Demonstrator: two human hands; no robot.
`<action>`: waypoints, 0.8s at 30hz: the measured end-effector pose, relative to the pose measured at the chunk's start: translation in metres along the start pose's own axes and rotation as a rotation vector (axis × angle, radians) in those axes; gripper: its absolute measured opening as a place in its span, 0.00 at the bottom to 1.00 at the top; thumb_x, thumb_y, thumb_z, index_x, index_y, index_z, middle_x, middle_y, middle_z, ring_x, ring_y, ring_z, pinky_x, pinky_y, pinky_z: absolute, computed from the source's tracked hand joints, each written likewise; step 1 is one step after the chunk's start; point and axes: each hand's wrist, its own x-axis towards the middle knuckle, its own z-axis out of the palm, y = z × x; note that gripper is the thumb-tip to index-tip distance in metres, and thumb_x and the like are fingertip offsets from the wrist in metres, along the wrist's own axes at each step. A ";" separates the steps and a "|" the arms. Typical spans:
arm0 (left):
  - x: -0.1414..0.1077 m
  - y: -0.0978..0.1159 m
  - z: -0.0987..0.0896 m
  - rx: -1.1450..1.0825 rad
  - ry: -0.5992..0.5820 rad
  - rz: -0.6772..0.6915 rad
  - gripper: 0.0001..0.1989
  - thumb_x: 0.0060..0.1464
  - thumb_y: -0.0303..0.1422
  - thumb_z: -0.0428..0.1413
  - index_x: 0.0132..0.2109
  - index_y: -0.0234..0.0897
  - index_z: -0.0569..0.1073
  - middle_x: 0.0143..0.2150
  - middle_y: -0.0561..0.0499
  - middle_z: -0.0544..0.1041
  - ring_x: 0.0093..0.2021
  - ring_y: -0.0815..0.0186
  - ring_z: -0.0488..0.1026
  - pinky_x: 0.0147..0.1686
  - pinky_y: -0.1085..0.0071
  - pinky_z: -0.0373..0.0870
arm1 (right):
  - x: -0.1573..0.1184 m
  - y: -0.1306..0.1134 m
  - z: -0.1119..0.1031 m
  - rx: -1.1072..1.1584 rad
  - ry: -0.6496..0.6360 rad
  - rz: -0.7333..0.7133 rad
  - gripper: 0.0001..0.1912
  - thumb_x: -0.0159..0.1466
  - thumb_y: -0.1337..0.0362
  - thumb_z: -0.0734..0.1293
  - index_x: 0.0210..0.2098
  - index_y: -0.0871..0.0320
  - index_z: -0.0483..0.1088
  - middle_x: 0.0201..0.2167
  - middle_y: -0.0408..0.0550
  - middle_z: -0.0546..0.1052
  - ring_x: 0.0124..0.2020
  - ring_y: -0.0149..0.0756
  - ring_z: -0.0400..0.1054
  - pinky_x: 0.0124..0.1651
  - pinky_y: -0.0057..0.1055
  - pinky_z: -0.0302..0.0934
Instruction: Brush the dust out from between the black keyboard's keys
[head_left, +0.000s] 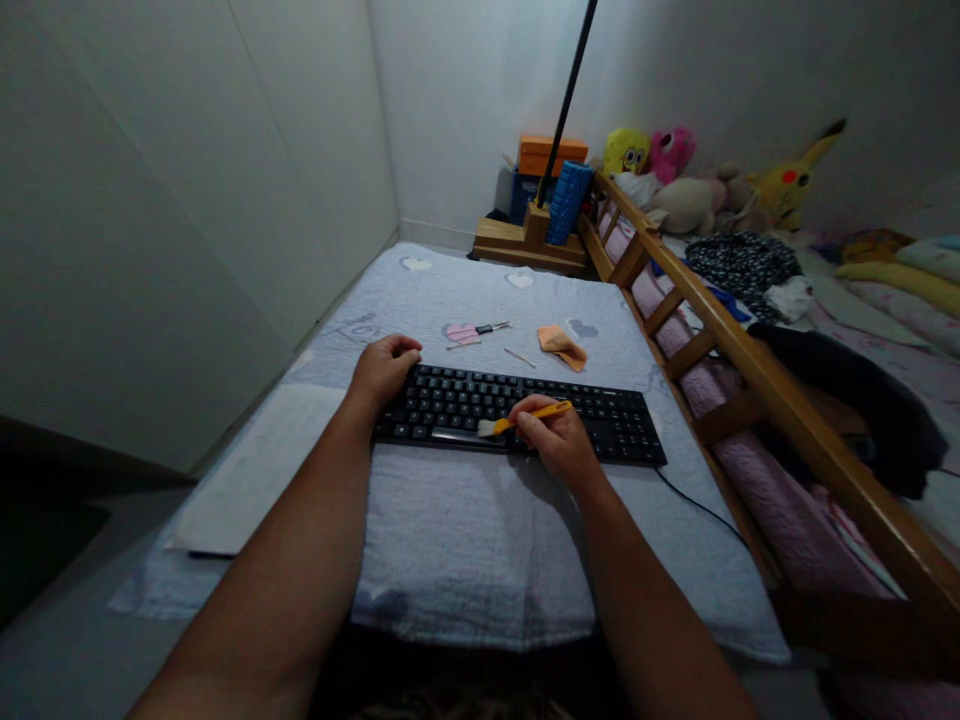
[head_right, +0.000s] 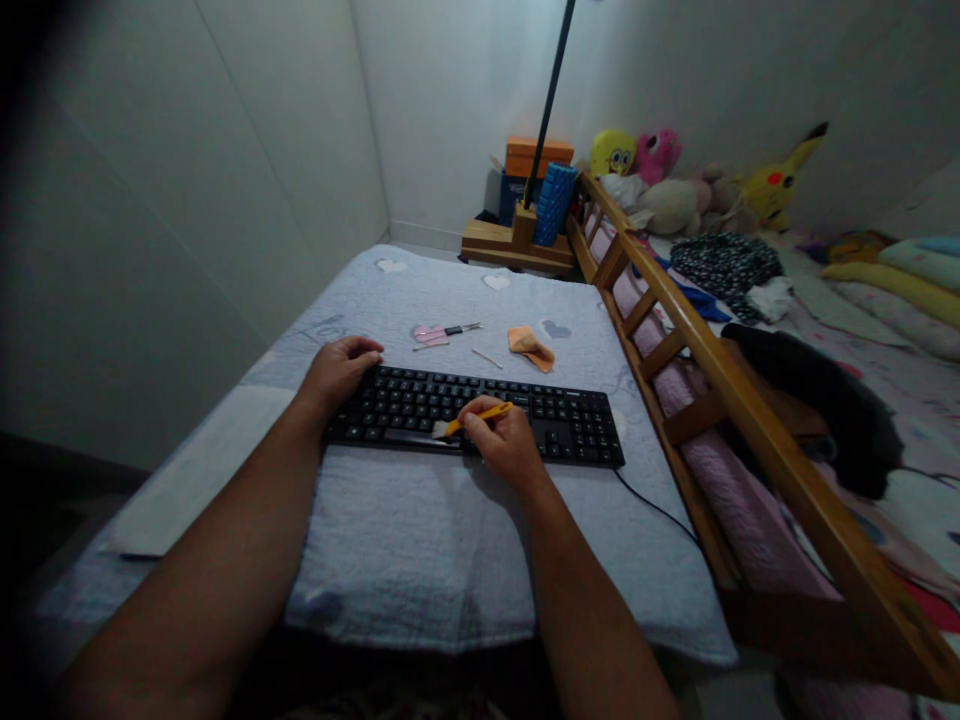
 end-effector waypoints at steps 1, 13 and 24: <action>0.000 0.000 0.000 0.002 0.001 0.002 0.13 0.44 0.38 0.59 0.37 0.37 0.79 0.32 0.50 0.78 0.36 0.60 0.73 0.42 0.64 0.68 | 0.000 0.000 -0.001 -0.002 0.006 -0.002 0.09 0.57 0.58 0.66 0.29 0.57 0.74 0.20 0.42 0.69 0.22 0.31 0.60 0.27 0.29 0.54; 0.000 -0.001 0.000 0.005 -0.002 -0.001 0.13 0.44 0.38 0.59 0.37 0.38 0.79 0.32 0.51 0.77 0.35 0.60 0.72 0.42 0.64 0.67 | 0.000 0.000 -0.005 -0.013 0.032 -0.015 0.09 0.57 0.59 0.64 0.27 0.56 0.73 0.20 0.41 0.68 0.22 0.31 0.61 0.26 0.28 0.53; -0.001 0.004 0.000 -0.009 0.009 -0.011 0.12 0.43 0.38 0.59 0.36 0.38 0.79 0.31 0.51 0.77 0.35 0.60 0.72 0.42 0.64 0.67 | -0.001 0.001 -0.004 -0.064 -0.034 0.004 0.10 0.60 0.58 0.65 0.30 0.57 0.73 0.20 0.41 0.69 0.22 0.31 0.61 0.27 0.28 0.53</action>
